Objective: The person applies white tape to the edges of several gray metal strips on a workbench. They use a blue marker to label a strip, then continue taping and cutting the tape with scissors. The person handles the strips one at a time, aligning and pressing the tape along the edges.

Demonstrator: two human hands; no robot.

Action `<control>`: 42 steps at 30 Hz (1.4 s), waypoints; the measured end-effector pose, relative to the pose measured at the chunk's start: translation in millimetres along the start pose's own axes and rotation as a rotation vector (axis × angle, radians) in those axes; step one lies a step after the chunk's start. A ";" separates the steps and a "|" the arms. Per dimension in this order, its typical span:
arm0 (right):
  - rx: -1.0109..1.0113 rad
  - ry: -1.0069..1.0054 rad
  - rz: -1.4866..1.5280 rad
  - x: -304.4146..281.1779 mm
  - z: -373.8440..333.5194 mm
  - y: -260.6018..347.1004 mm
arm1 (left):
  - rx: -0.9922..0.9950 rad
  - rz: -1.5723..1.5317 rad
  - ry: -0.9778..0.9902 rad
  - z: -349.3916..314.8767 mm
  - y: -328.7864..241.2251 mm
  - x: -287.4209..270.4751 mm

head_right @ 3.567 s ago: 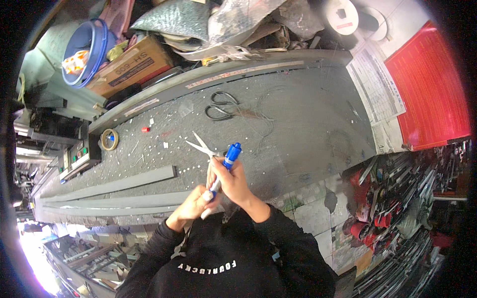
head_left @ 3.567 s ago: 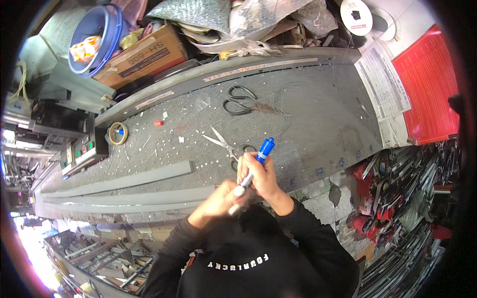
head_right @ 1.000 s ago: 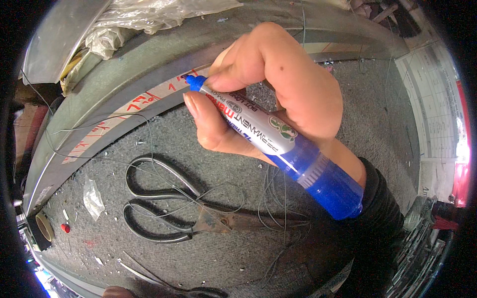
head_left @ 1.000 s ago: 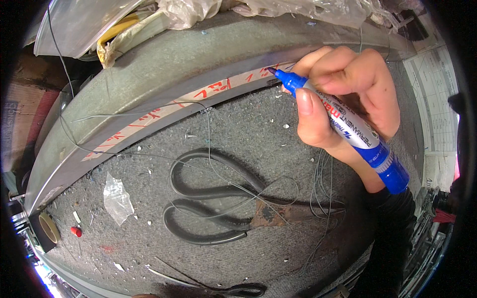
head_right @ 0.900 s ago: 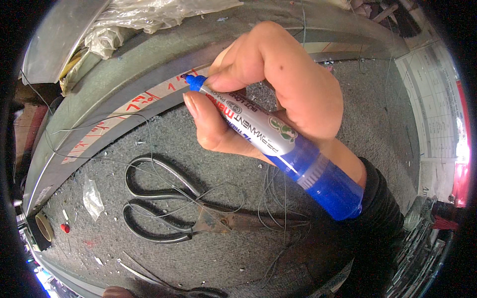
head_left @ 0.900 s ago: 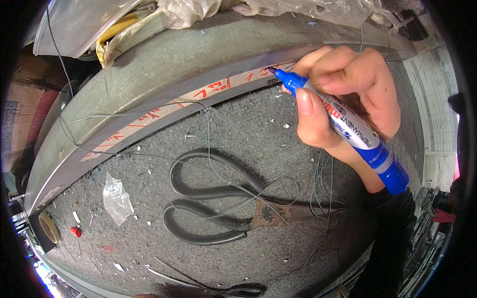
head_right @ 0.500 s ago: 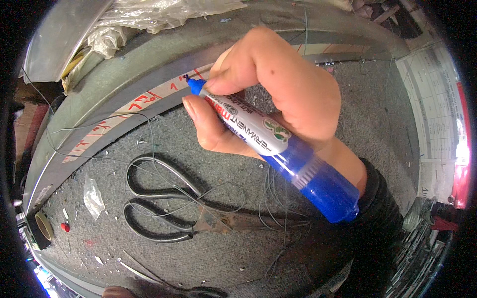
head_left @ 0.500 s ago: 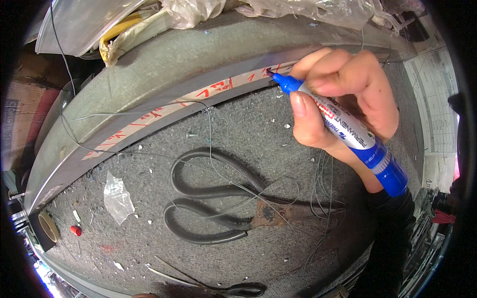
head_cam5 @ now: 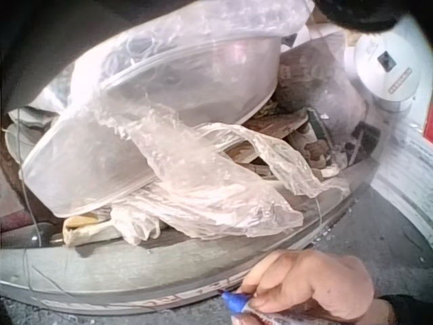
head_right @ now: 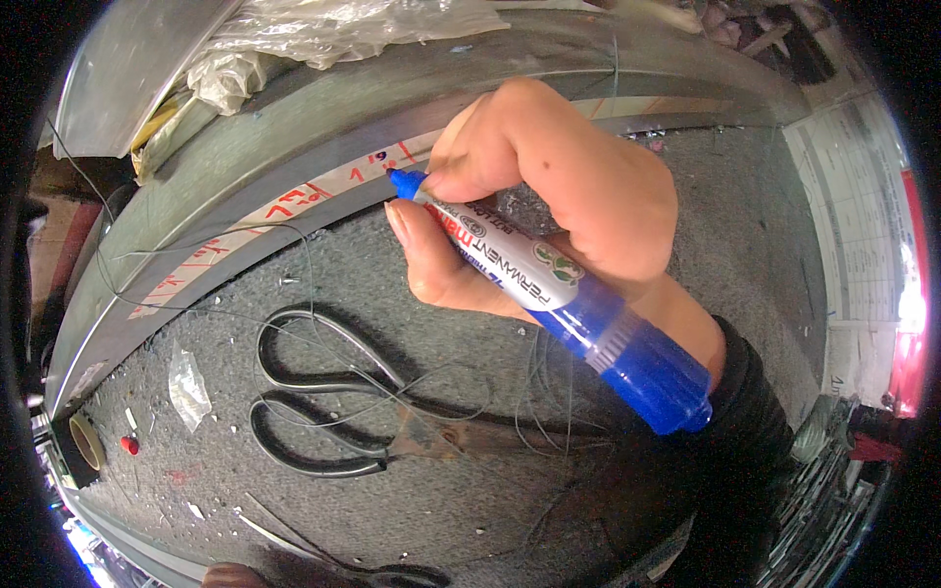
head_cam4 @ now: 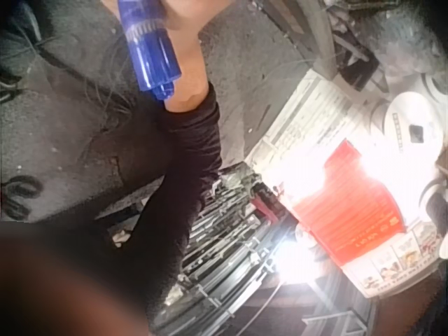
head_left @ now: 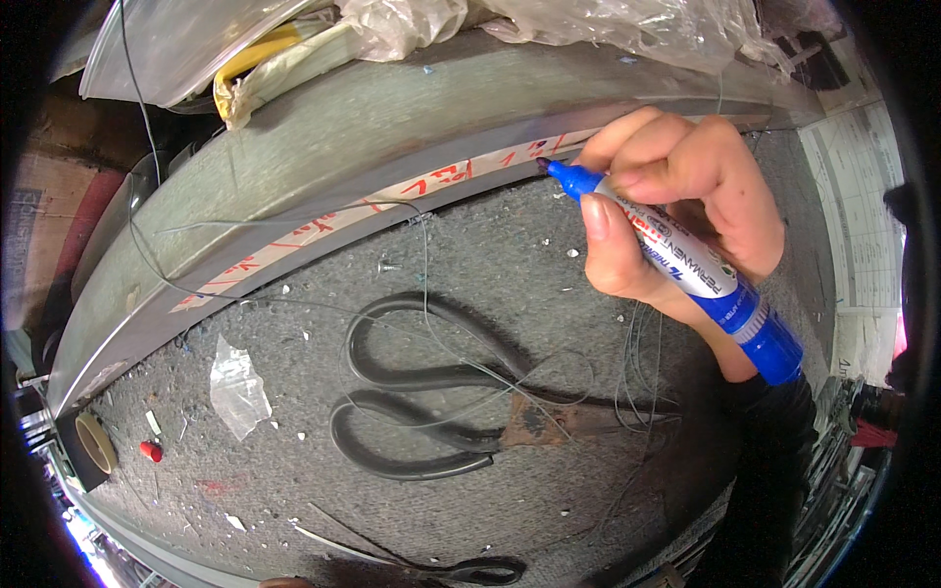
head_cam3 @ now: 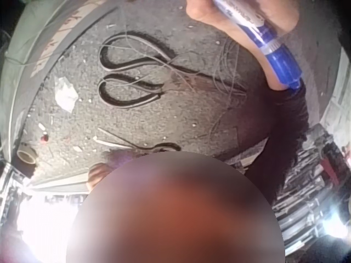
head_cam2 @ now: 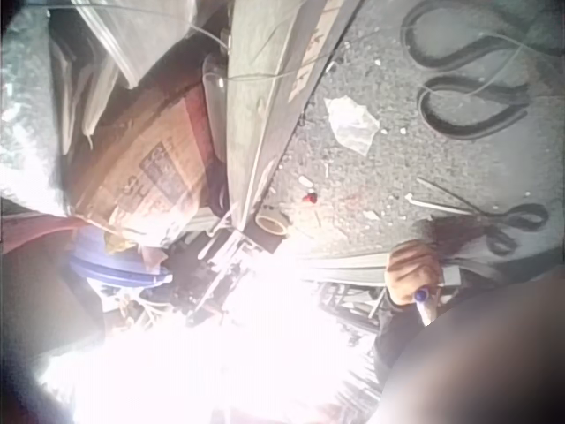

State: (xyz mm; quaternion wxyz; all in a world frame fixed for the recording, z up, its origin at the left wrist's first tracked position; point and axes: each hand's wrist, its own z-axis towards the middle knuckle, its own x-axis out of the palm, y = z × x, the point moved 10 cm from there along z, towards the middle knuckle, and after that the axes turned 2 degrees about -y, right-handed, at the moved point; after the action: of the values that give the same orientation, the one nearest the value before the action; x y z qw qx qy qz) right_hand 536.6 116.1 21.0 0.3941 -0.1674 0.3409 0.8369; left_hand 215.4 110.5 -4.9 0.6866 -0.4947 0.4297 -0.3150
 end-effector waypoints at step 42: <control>0.029 0.019 -0.032 1.8 -0.7 -0.6 | 0.082 0.029 0.067 -1.2 -6.1 -1.7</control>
State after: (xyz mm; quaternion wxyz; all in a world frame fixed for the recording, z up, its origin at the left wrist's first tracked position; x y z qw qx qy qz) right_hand 535.9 116.9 19.2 0.4067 -0.1753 0.3538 0.8238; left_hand 213.5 109.6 1.2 0.6960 -0.4492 0.4462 -0.3386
